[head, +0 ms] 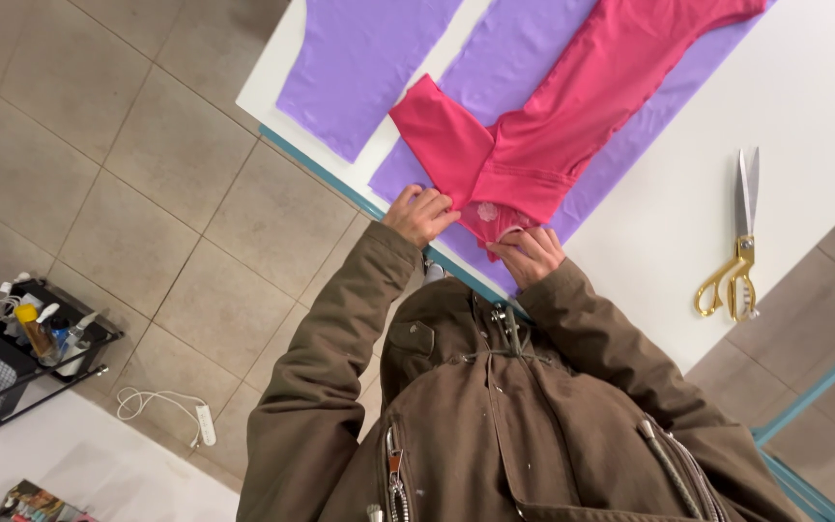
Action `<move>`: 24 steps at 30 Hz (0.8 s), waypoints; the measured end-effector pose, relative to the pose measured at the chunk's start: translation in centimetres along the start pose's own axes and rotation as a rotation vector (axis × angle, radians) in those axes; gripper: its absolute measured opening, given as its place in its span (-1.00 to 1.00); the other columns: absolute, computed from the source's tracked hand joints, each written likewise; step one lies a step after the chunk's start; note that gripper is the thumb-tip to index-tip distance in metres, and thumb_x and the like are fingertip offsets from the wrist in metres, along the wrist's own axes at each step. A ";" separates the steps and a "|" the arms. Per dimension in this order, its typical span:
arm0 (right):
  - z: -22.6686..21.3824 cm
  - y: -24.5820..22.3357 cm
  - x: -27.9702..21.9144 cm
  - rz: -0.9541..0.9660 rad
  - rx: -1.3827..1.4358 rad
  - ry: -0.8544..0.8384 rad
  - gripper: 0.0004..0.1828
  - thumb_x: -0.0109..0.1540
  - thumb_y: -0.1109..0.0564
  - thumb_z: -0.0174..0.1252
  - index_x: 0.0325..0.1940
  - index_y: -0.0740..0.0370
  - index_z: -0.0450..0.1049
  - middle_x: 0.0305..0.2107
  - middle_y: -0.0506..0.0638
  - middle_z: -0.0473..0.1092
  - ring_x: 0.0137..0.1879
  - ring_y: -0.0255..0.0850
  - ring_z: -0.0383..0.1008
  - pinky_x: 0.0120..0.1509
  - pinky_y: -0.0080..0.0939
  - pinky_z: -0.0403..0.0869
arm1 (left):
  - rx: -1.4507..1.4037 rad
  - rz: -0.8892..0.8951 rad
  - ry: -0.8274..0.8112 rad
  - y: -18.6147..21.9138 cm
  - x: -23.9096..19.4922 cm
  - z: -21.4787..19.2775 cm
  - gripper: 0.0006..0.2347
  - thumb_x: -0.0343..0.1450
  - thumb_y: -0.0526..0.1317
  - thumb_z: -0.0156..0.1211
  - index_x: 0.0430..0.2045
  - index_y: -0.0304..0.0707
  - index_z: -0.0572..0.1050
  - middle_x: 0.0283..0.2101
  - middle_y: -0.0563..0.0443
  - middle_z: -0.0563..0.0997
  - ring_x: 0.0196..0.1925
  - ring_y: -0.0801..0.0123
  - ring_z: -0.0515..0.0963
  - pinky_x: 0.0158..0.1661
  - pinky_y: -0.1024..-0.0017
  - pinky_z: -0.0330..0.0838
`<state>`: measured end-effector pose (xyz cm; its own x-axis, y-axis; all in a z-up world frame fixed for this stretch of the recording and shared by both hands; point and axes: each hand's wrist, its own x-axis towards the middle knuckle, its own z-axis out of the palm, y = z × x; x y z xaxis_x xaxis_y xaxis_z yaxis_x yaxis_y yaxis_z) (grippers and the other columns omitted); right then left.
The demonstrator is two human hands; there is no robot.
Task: The person uses gold-handled scissors to cut a large piece of purple fabric laid out on a white table, using a pink garment as a template. After cutting, the person folds the purple fabric and places the pink garment aside.
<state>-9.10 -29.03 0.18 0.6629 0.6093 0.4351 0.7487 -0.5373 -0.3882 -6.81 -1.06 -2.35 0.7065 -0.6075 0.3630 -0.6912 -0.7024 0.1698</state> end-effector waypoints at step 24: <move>-5.7 -1.6 -1.1 0.509 0.254 -0.391 -0.52 0.29 0.20 0.05 0.29 -0.07 0.49 -0.69 0.03 0.43 -0.68 -0.20 0.39 -0.56 -0.11 0.40 | -0.153 -0.036 -0.095 5.3 -2.1 1.4 -0.50 0.17 -0.42 0.22 0.07 -0.22 0.54 0.22 -0.01 0.50 0.30 0.19 0.44 0.17 0.14 0.30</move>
<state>-10.99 -32.16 4.98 0.8461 0.5090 -0.1583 0.2894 -0.6880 -0.6655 -11.77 -4.02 -3.50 0.7376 -0.6203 0.2669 -0.6749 -0.6642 0.3215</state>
